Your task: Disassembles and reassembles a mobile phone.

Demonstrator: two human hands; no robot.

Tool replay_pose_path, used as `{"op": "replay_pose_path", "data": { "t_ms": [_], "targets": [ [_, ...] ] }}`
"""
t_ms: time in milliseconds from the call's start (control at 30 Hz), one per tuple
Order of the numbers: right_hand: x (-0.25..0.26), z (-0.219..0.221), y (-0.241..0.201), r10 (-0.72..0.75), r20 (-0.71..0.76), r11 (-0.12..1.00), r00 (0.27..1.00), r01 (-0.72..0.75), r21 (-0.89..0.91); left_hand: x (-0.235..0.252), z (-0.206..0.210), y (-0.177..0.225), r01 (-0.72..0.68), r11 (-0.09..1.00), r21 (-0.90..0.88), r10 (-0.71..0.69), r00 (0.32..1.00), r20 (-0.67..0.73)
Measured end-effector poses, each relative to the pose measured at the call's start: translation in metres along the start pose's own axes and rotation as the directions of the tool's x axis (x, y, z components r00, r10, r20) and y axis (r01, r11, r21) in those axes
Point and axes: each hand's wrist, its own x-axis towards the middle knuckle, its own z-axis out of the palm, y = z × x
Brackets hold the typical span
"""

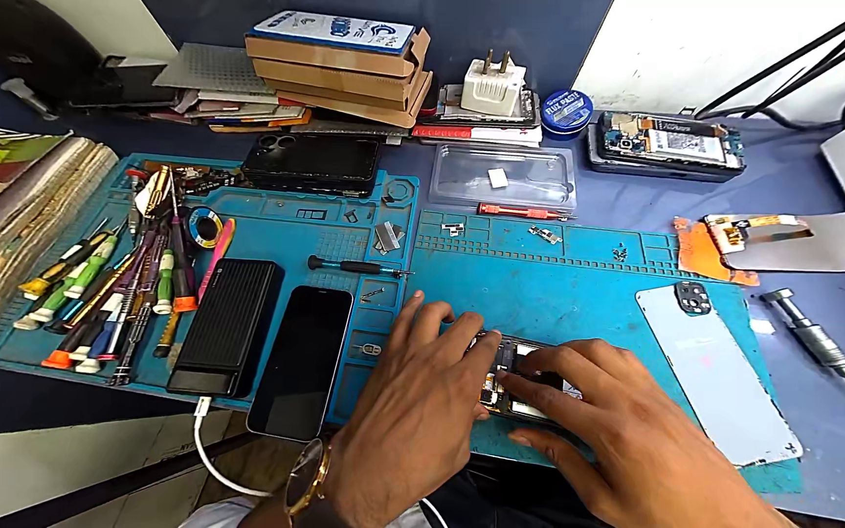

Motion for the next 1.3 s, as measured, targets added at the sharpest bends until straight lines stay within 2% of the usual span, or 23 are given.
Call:
{"op": "replay_pose_path", "data": {
  "t_ms": [600, 733, 867, 933, 1033, 1300],
  "targets": [
    [0.007, -0.006, -0.001, -0.039, 0.074, 0.996, 0.997, 0.045, -0.079, 0.002, 0.002, -0.001, -0.031, 0.999, -0.043, 0.031, 1.000, 0.001],
    [0.001, -0.006, 0.003, 0.007, 0.056, 1.000, 0.998, -0.008, 0.015, 0.002, 0.002, -0.003, -0.042, 0.998, -0.055, 0.042, 0.999, -0.003],
    [-0.027, -0.016, 0.018, 0.108, -0.082, 0.982, 0.991, -0.093, 0.164, 0.002, 0.005, -0.004, -0.051, 0.997, -0.055, 0.049, 0.998, -0.034],
    [-0.046, -0.017, 0.023, 0.196, -0.129, 0.974, 0.972, -0.178, 0.137, 0.001, 0.005, -0.003, -0.046, 0.998, -0.050, 0.044, 0.998, -0.035],
    [-0.068, -0.013, 0.026, 0.295, -0.123, 0.955, 0.948, -0.291, 0.048, 0.003, 0.004, -0.004, -0.055, 0.998, -0.044, 0.053, 0.998, -0.044],
    [-0.077, -0.003, 0.023, 0.314, -0.112, 0.944, 0.943, -0.323, -0.073, 0.004, 0.003, -0.006, -0.073, 0.997, -0.020, 0.072, 0.996, -0.054]
  ]
}}
